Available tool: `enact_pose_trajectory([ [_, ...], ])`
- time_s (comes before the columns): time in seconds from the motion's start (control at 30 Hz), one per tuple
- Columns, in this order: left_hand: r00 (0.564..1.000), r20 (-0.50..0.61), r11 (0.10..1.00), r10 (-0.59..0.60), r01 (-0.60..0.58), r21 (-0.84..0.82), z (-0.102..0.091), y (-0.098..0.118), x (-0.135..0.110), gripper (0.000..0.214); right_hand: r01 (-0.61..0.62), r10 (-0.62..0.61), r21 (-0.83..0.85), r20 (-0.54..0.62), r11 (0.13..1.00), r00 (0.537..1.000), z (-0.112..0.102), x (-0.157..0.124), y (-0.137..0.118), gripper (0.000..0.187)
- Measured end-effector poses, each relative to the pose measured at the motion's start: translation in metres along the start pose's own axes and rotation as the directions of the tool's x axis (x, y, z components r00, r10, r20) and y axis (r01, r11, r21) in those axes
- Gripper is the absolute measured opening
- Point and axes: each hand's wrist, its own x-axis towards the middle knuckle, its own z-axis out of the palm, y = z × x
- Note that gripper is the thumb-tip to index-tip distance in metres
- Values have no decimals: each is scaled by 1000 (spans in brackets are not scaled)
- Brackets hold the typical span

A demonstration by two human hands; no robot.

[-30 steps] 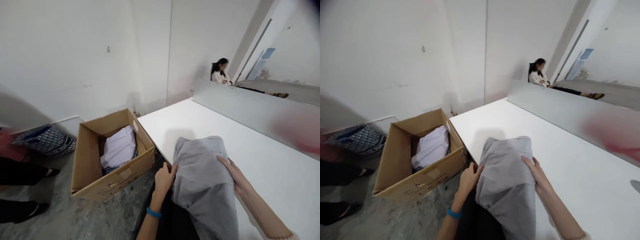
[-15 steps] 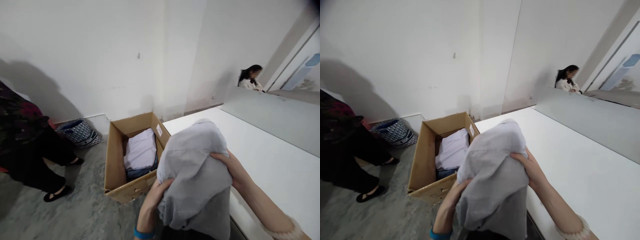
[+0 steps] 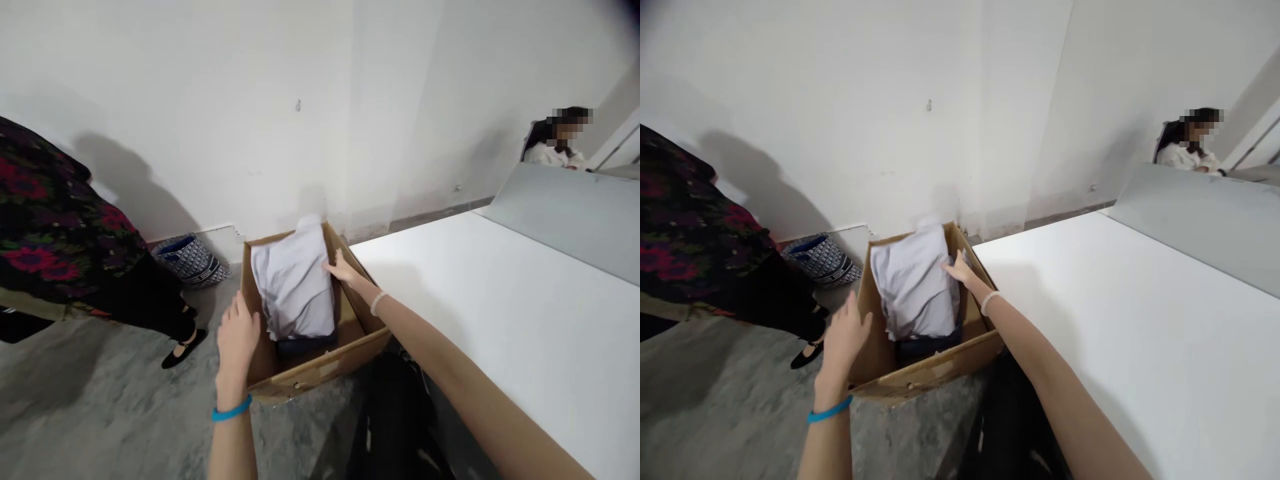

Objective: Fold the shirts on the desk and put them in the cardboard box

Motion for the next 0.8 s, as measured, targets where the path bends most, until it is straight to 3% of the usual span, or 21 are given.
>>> enact_pose_trajectory([
  [0.1, 986, 150, 996, 76, -83, 42, 22, -19, -35, 61, -75, 76, -74, 19, 994, 997, 2, -4, 36, 65],
  [0.2, 985, 148, 993, 93, -103, 62, 36, -19, -65, 56, -77, 83, -130, 44, 989, 996, -6, -23, 48, 41],
  [0.33, 976, 109, 982, 187, -182, -57, 48, 5, -83, 49, -4, 8, -180, 21, 984, 1000, -32, -57, 38, 34],
  [0.47, 934, 69, 908, 350, -320, -270, 66, 47, -94, 37, 40, -62, -262, -77, 964, 995, -82, -110, 27, 34],
  [0.57, 878, 101, 821, 467, -389, -417, 82, 90, -104, 32, 17, -92, -348, -199, 937, 976, -135, -170, 25, 31],
  [0.63, 818, 125, 749, 562, -439, -496, 93, 123, -114, 30, -36, -97, -406, -302, 913, 948, -173, -224, 26, 29],
  [0.73, 683, 156, 622, 714, -516, -589, 109, 173, -133, 29, -189, -82, -479, -488, 857, 869, -225, -329, 34, 25],
  [0.8, 552, 176, 521, 815, -567, -638, 121, 202, -150, 29, -380, -90, -562, -636, 735, 766, -248, -417, 45, 27],
])
